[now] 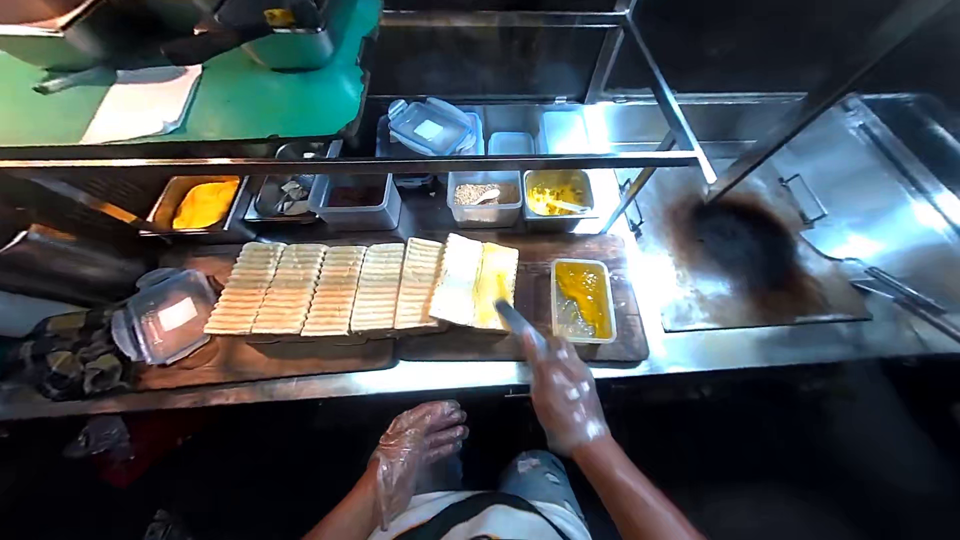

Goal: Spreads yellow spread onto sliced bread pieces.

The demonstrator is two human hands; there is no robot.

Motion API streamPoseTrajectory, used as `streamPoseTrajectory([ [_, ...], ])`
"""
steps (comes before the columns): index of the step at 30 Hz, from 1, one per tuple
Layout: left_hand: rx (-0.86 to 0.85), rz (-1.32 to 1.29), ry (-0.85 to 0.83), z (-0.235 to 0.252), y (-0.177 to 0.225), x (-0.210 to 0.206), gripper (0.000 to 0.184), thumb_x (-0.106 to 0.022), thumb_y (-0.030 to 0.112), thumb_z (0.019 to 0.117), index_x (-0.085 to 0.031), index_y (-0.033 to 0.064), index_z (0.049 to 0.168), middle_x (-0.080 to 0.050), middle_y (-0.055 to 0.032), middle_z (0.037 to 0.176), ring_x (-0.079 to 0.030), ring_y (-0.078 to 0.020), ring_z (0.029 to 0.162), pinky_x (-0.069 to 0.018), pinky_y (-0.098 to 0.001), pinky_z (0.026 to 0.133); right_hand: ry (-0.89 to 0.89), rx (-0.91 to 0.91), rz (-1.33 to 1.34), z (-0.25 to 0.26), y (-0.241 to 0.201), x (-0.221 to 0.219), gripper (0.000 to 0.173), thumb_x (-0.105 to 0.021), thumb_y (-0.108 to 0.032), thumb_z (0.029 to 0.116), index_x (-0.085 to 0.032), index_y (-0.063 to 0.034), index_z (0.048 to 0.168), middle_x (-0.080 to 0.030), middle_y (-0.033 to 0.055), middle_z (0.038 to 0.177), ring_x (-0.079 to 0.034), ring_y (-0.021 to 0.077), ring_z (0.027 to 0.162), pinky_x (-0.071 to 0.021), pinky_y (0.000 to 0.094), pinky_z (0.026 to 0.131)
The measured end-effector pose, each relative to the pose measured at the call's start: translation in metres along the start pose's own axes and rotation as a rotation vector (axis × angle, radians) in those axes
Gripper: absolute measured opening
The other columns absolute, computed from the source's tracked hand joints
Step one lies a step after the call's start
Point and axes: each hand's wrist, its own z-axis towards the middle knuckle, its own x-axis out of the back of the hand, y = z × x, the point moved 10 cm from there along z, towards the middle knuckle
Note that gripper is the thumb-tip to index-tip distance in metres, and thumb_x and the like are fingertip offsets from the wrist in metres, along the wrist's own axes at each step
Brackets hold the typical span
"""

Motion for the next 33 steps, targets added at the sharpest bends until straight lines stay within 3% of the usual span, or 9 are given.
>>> streamPoseTrajectory([
  [3,-0.045,0.000,-0.054,0.007,0.030,0.026,0.036,-0.042,0.023,0.1094,-0.065,-0.0004,0.125,-0.072,-0.0194,0.118,-0.073,-0.0333,0.102,-0.0612,-0.0469,0.088,0.217,-0.034,-0.048,-0.036,-0.006,0.012,0.035,-0.060,-0.016,0.0953,-0.074,-0.0248,0.127,-0.073,0.0166,0.105,-0.073,0.0316,0.093,-0.0620,0.0460,0.074],
  [7,0.058,0.082,-0.055,0.020,0.033,0.068,0.031,-0.048,0.024,0.1080,-0.066,0.0017,0.121,-0.073,-0.0171,0.114,-0.074,-0.0309,0.097,-0.0620,-0.0439,0.083,0.073,-0.146,-0.066,0.017,-0.028,-0.010,0.043,-0.059,-0.022,0.1005,-0.062,-0.0288,0.143,-0.066,0.0174,0.124,-0.067,0.0326,0.110,-0.0579,0.0495,0.089],
  [14,0.070,0.164,-0.062,0.020,0.052,0.129,0.034,-0.044,0.024,0.1091,-0.067,0.0025,0.121,-0.073,-0.0174,0.115,-0.074,-0.0320,0.099,-0.0614,-0.0451,0.085,0.372,-0.261,-0.052,-0.051,-0.052,-0.009,0.031,-0.059,-0.017,0.0985,-0.075,-0.0198,0.125,-0.073,0.0183,0.109,-0.072,0.0332,0.099,-0.0621,0.0461,0.079],
  [18,0.114,0.317,-0.112,0.013,0.053,0.132,0.029,-0.052,0.025,0.1062,-0.068,0.0046,0.120,-0.073,-0.0142,0.114,-0.074,-0.0279,0.097,-0.0613,-0.0415,0.082,0.157,-0.402,0.006,-0.030,-0.070,-0.047,0.035,-0.054,-0.025,0.1026,-0.068,-0.0225,0.134,-0.067,0.0176,0.125,-0.068,0.0326,0.112,-0.0591,0.0485,0.090],
  [21,0.011,0.281,-0.120,0.014,0.081,0.133,0.029,-0.050,0.021,0.1058,-0.069,0.0031,0.119,-0.074,-0.0150,0.113,-0.074,-0.0288,0.097,-0.0614,-0.0419,0.084,0.424,-0.356,0.038,-0.059,-0.091,-0.039,0.028,-0.061,-0.019,0.0976,-0.078,-0.0187,0.120,-0.072,0.0178,0.111,-0.072,0.0303,0.099,-0.0629,0.0425,0.078],
  [23,0.005,0.238,-0.100,0.018,0.081,0.140,0.030,-0.049,0.021,0.1063,-0.069,0.0022,0.119,-0.074,-0.0161,0.113,-0.074,-0.0298,0.095,-0.0618,-0.0430,0.083,0.504,-0.361,0.083,-0.041,-0.091,-0.024,0.027,-0.059,-0.020,0.1000,-0.078,-0.0155,0.119,-0.073,0.0176,0.109,-0.072,0.0303,0.099,-0.0624,0.0442,0.081],
  [27,0.061,0.332,-0.104,0.018,0.073,0.142,0.028,-0.052,0.022,0.1058,-0.069,0.0038,0.120,-0.074,-0.0147,0.113,-0.074,-0.0280,0.095,-0.0615,-0.0417,0.083,0.187,-0.405,0.007,-0.018,-0.091,-0.048,0.036,-0.053,-0.024,0.1016,-0.070,-0.0213,0.133,-0.069,0.0164,0.124,-0.067,0.0297,0.116,-0.0574,0.0435,0.096],
  [30,-0.020,0.245,-0.093,0.023,0.088,0.136,0.030,-0.050,0.020,0.1066,-0.068,0.0017,0.122,-0.074,-0.0160,0.113,-0.074,-0.0284,0.096,-0.0614,-0.0417,0.084,0.369,-0.323,0.052,-0.043,-0.089,-0.029,0.029,-0.059,-0.022,0.0987,-0.078,-0.0178,0.120,-0.073,0.0174,0.110,-0.072,0.0308,0.100,-0.0622,0.0429,0.082],
  [33,-0.005,0.143,-0.056,0.027,0.077,0.126,0.031,-0.048,0.021,0.1074,-0.067,0.0011,0.121,-0.073,-0.0178,0.113,-0.074,-0.0308,0.094,-0.0621,-0.0436,0.082,0.265,-0.329,0.070,0.013,-0.049,-0.008,0.033,-0.052,-0.025,0.1039,-0.072,-0.0183,0.129,-0.072,0.0180,0.114,-0.069,0.0337,0.106,-0.0579,0.0504,0.091],
])
